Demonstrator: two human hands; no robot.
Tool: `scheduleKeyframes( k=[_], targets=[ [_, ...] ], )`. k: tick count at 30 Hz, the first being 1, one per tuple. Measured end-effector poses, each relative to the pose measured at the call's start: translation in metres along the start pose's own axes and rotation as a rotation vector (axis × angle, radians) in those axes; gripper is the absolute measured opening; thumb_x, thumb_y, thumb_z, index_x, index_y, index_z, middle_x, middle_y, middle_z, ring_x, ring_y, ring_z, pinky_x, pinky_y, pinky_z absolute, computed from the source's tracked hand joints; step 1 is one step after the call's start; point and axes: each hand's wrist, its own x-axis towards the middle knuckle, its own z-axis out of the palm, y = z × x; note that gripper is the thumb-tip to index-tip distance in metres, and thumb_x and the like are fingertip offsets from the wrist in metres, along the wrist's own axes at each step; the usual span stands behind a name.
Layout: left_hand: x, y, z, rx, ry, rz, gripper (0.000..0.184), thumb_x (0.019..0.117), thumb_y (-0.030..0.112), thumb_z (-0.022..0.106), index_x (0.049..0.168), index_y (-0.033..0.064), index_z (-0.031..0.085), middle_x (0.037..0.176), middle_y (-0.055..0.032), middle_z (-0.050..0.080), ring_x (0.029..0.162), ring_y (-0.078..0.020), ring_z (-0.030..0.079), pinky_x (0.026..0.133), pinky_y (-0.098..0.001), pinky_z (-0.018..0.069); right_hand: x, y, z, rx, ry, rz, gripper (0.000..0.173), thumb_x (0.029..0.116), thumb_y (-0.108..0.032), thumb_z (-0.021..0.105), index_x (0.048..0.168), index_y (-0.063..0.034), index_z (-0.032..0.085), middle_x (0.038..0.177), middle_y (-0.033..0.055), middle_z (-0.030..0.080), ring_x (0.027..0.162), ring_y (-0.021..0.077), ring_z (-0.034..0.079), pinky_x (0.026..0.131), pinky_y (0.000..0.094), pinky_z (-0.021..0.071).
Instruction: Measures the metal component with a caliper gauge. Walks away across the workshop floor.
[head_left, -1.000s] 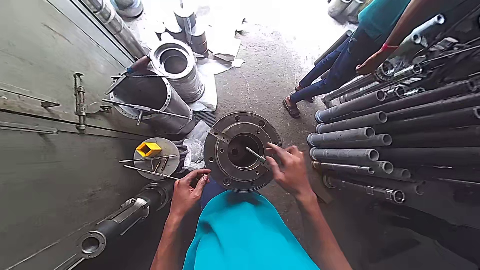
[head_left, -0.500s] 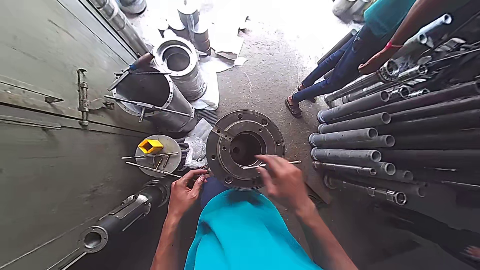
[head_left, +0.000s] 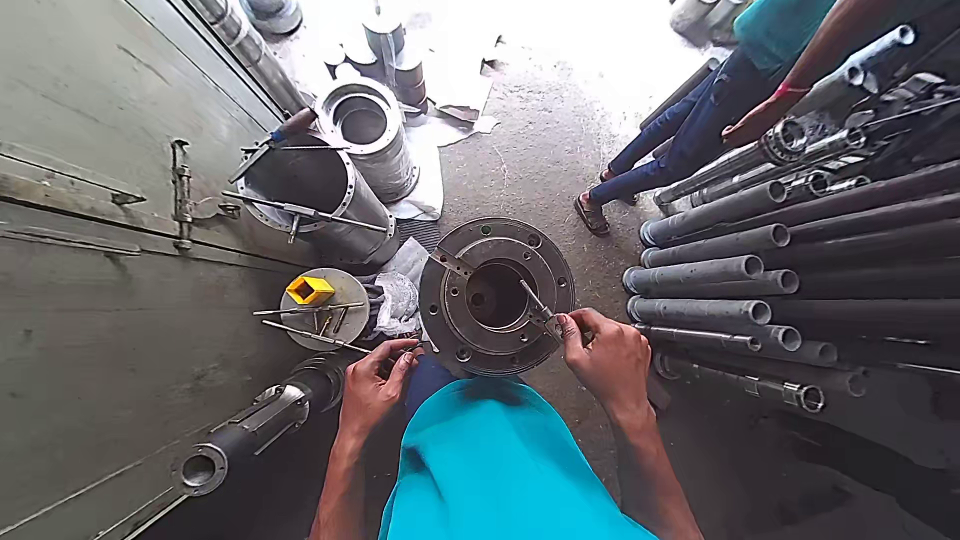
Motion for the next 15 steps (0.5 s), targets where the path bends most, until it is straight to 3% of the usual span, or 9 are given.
scheduleKeyframes(
  k=[2,3,4,6,7,9,10,12,15],
  targets=[
    [0.0,-0.002,0.002,-0.005,0.008,-0.011,0.028,0.101,0.026,0.055,0.118,0.0114,0.073,0.089,0.0049,0.075,0.071,0.0002,0.067,0.062,-0.0183,0.0556,0.008,0.013,0.004,0.014,-0.084,-0.07,0.034,0.0957,-0.04,0.064,0.113,-0.0132,0.075,0.098,0.009,0.075,0.088,0.0331,0.071,0.072,0.0564,0.0555],
    [0.0,-0.003,0.004,-0.008,0.009,-0.018,0.028,0.101,0.025,0.055,0.118,0.0113,0.073,0.089,0.0048,0.075,0.07,0.0003,0.067,0.062,-0.0181,0.0556,0.013,0.014,0.009,0.034,-0.167,-0.116,0.04,0.0954,-0.038,0.067,0.127,-0.0132,0.071,0.114,0.0101,0.073,0.102,0.035,0.069,0.083,0.058,0.0555],
    [-0.001,-0.004,0.005,-0.012,0.007,-0.021,0.028,0.1011,0.025,0.056,0.118,0.011,0.073,0.089,0.0048,0.075,0.07,0.0003,0.067,0.062,-0.0181,0.0554,0.018,0.011,0.018,0.056,-0.216,-0.178,0.041,0.0949,-0.03,0.069,0.132,-0.0128,0.068,0.122,0.0107,0.071,0.11,0.0359,0.066,0.09,0.0583,0.0542],
    [0.0,-0.004,0.009,-0.022,-0.008,-0.016,0.027,0.1005,0.023,0.056,0.118,0.0103,0.073,0.089,0.0045,0.075,0.07,0.0001,0.067,0.062,-0.0182,0.0557,0.023,-0.007,0.04,0.029,-0.181,-0.299,0.042,0.0877,-0.009,0.068,0.129,-0.0099,0.069,0.113,0.0124,0.072,0.108,0.0375,0.064,0.084,0.0563,0.052],
    [0.001,-0.003,0.012,-0.021,-0.022,-0.014,0.028,0.1003,0.024,0.056,0.118,0.0104,0.073,0.089,0.0044,0.075,0.07,-0.0001,0.067,0.063,-0.0186,0.0559,0.023,-0.013,0.047,-0.015,-0.132,-0.35,0.042,0.0823,-0.003,0.068,0.123,-0.01,0.072,0.104,0.0109,0.072,0.102,0.0363,0.064,0.079,0.0532,0.0499],
    [0.005,0.002,0.015,-0.013,-0.048,0.003,0.028,0.1002,0.024,0.056,0.118,0.0107,0.073,0.089,0.0045,0.075,0.07,0.0,0.067,0.063,-0.0188,0.056,0.013,-0.012,0.05,-0.034,-0.084,-0.473,0.038,0.0785,0.002,0.07,0.113,-0.0146,0.075,0.098,0.006,0.074,0.101,0.0353,0.065,0.077,0.0531,0.0495],
    [0.006,0.003,0.017,-0.013,-0.057,0.011,0.028,0.1003,0.024,0.056,0.118,0.0105,0.073,0.089,0.0045,0.075,0.071,0.0003,0.067,0.063,-0.0185,0.0561,0.003,-0.004,0.051,-0.025,-0.08,-0.548,0.033,0.0807,0.001,0.07,0.107,-0.0171,0.076,0.102,0.0025,0.075,0.104,0.0338,0.065,0.08,0.0532,0.0499],
    [0.006,0.004,0.02,-0.013,-0.068,0.016,0.028,0.1004,0.024,0.055,0.118,0.01,0.073,0.09,0.0042,0.075,0.072,0.0005,0.067,0.064,-0.0185,0.0563,-0.025,0.018,0.049,0.002,-0.089,-0.678,0.02,0.086,-0.004,0.067,0.095,-0.0201,0.075,0.123,-0.0002,0.072,0.115,0.0313,0.064,0.089,0.0549,0.0491],
    [0.008,0.003,0.015,-0.009,-0.051,0.019,0.028,0.1009,0.024,0.055,0.118,0.0107,0.073,0.09,0.0049,0.075,0.072,0.0003,0.067,0.064,-0.0185,0.0563,-0.058,0.061,0.033,-0.019,-0.061,-0.6,0.019,0.0903,-0.022,0.06,0.102,-0.0249,0.075,0.145,0.0024,0.06,0.135,0.0309,0.054,0.102,0.0582,0.0442]
  ],
)
